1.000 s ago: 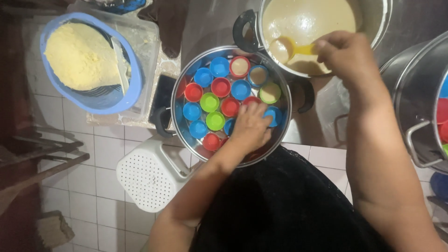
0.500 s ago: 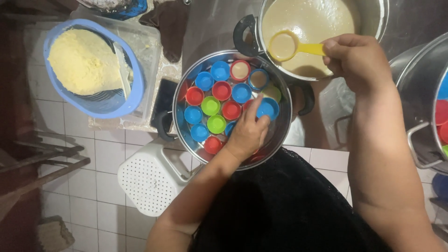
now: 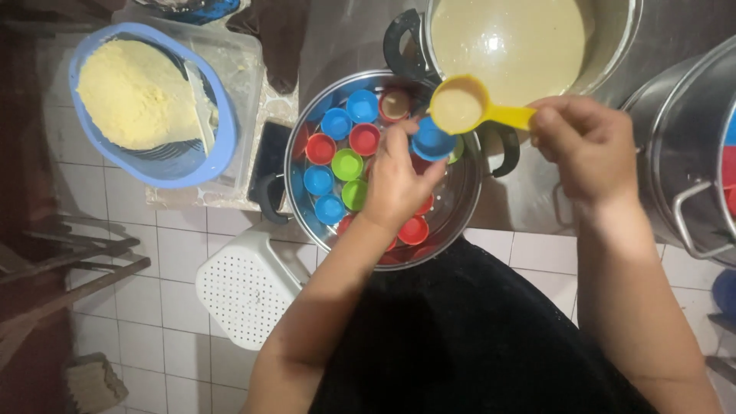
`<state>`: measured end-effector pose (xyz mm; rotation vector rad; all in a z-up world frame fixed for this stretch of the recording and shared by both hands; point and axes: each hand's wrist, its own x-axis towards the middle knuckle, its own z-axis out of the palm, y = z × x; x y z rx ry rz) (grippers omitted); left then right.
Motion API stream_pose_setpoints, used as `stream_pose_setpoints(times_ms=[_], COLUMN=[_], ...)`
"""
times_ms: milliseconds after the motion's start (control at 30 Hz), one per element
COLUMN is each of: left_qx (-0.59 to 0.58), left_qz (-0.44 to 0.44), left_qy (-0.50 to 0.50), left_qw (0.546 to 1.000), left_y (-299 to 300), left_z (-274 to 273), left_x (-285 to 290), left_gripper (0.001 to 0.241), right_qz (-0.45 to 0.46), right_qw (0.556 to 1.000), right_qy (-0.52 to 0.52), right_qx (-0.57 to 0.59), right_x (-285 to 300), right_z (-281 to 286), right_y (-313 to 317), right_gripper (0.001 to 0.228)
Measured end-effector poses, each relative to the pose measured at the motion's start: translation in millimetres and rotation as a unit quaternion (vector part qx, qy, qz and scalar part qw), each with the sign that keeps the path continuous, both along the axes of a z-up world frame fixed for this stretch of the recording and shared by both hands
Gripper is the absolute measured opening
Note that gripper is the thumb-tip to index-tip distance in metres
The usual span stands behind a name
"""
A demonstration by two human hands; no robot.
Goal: Filling small colorful plastic molds with batter using a yellow scoop in a bakery kitchen.
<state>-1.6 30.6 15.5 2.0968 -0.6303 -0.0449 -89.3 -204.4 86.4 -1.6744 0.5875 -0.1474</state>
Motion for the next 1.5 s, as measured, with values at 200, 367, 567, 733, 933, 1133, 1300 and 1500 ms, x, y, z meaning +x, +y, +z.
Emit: stream_pose_setpoints(times_ms=[200,367,567,733,933,1133,1300,1500], left_qx=[0.012,-0.005,-0.028,-0.039,-0.059,-0.009,0.163,0.246], left_qz=[0.003,0.002,0.005,0.013,0.003,-0.092,-0.146,-0.161], left_qy=[0.066,0.089,0.092,0.085,0.061,0.083,0.023,0.010], left_qw=[0.998,0.996,0.995,0.996,0.996,0.992,0.975,0.956], left_y=[-4,-7,-9,-11,-2,14,15,7], left_z=[24,32,30,25,13,-30,-61,-78], left_x=[2,0,-2,-3,-6,-25,-43,-45], left_gripper=[0.070,0.076,0.077,0.078,0.071,0.061,0.074,0.076], right_qz=[0.024,0.034,0.015,-0.084,-0.203,-0.052,0.033,0.038], right_qw=[0.967,0.947,0.956,0.995,0.924,0.974,0.897,0.822], right_qy=[-0.151,-0.200,-0.182,-0.018,-0.006,-0.101,-0.076,-0.177], right_qx=[-0.203,-0.248,-0.229,0.050,0.324,-0.197,-0.435,-0.539], right_x=[-19,-22,-25,-15,-1,13,22,8], right_z=[-8,-6,-7,-13,-9,-49,-49,-75], right_y=[20,23,25,21,2,-42,-57,-48], right_gripper=[0.011,0.012,0.011,0.018,0.017,0.018,0.014,0.013])
